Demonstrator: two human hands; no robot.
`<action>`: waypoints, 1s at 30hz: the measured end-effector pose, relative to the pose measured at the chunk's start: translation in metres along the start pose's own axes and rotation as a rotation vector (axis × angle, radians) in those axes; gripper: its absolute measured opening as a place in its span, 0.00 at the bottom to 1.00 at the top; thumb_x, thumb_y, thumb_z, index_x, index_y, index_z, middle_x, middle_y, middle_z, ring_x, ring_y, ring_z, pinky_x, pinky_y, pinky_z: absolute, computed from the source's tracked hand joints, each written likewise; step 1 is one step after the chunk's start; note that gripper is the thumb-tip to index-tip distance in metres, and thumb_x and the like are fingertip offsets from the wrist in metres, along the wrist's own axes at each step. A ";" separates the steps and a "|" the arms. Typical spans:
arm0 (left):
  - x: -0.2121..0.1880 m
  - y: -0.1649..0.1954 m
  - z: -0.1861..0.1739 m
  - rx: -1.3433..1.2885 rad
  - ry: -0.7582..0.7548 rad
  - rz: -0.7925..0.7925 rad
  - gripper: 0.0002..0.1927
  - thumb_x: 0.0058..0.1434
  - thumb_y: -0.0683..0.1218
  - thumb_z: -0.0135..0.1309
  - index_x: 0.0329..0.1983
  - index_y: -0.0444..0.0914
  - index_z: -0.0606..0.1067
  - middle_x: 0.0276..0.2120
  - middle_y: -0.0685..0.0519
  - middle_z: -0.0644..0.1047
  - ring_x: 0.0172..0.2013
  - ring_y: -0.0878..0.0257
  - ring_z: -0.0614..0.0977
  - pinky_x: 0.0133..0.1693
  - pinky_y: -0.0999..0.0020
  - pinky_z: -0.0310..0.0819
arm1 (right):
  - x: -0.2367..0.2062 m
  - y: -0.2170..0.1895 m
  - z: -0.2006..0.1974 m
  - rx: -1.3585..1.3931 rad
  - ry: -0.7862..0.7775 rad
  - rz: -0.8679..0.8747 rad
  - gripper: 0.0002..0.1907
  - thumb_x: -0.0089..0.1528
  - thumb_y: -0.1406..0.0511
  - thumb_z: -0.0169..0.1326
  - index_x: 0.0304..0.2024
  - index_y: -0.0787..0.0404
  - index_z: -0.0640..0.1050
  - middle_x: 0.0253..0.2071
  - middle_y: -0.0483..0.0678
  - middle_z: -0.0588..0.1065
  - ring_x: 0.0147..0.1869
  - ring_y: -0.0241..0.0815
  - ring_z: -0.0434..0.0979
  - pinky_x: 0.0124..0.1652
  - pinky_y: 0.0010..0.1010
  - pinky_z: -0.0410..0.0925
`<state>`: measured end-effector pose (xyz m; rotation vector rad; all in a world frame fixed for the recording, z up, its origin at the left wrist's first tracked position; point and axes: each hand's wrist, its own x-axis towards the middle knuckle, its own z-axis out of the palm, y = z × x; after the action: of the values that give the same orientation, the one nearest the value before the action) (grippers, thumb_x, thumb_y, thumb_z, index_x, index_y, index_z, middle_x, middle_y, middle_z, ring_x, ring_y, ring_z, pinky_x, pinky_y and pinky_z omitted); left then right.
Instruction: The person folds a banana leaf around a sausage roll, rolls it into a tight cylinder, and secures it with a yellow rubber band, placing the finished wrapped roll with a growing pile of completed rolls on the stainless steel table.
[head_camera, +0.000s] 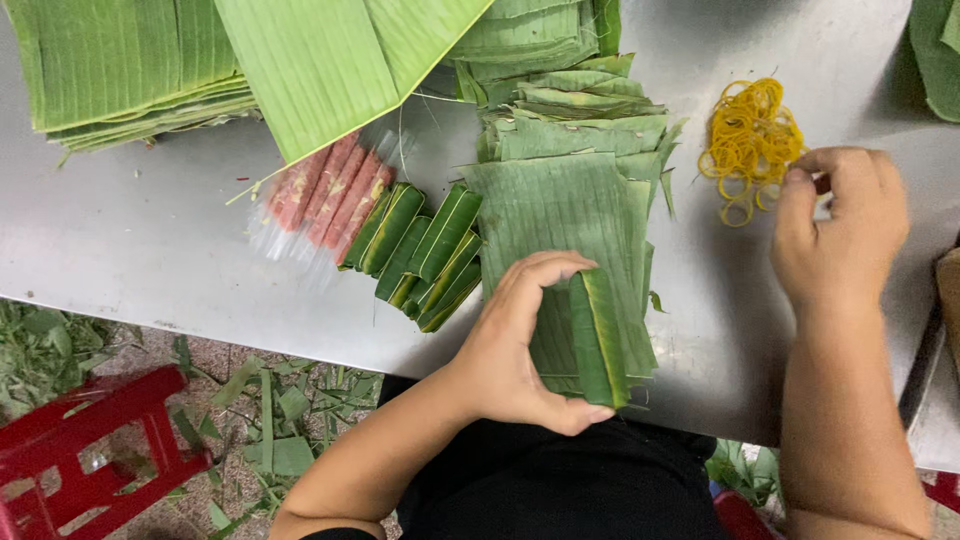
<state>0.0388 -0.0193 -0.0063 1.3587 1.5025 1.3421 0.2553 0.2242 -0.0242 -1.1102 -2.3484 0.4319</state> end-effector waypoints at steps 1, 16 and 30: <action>0.000 -0.003 0.000 -0.039 0.005 0.015 0.53 0.44 0.58 0.74 0.69 0.37 0.62 0.64 0.45 0.69 0.65 0.53 0.71 0.71 0.60 0.62 | -0.004 -0.008 0.002 0.174 -0.013 0.092 0.04 0.71 0.73 0.49 0.45 0.65 0.75 0.43 0.51 0.77 0.48 0.43 0.76 0.48 0.33 0.69; -0.001 0.010 -0.016 0.584 -0.067 0.239 0.60 0.38 0.65 0.77 0.67 0.37 0.59 0.58 0.47 0.73 0.53 0.57 0.78 0.61 0.51 0.60 | -0.029 -0.090 0.001 1.820 -0.911 0.458 0.08 0.70 0.66 0.53 0.40 0.66 0.78 0.33 0.48 0.75 0.34 0.40 0.71 0.34 0.33 0.65; -0.001 0.008 -0.009 -0.878 -0.011 -0.343 0.58 0.48 0.53 0.74 0.78 0.38 0.56 0.67 0.48 0.68 0.65 0.59 0.72 0.67 0.62 0.64 | -0.018 -0.123 0.000 0.819 -0.586 -0.646 0.09 0.59 0.66 0.61 0.29 0.57 0.72 0.25 0.46 0.70 0.27 0.47 0.70 0.27 0.39 0.62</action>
<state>0.0322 -0.0232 0.0036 0.5213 0.8782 1.4851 0.1880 0.1340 0.0291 0.1871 -2.3949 1.4166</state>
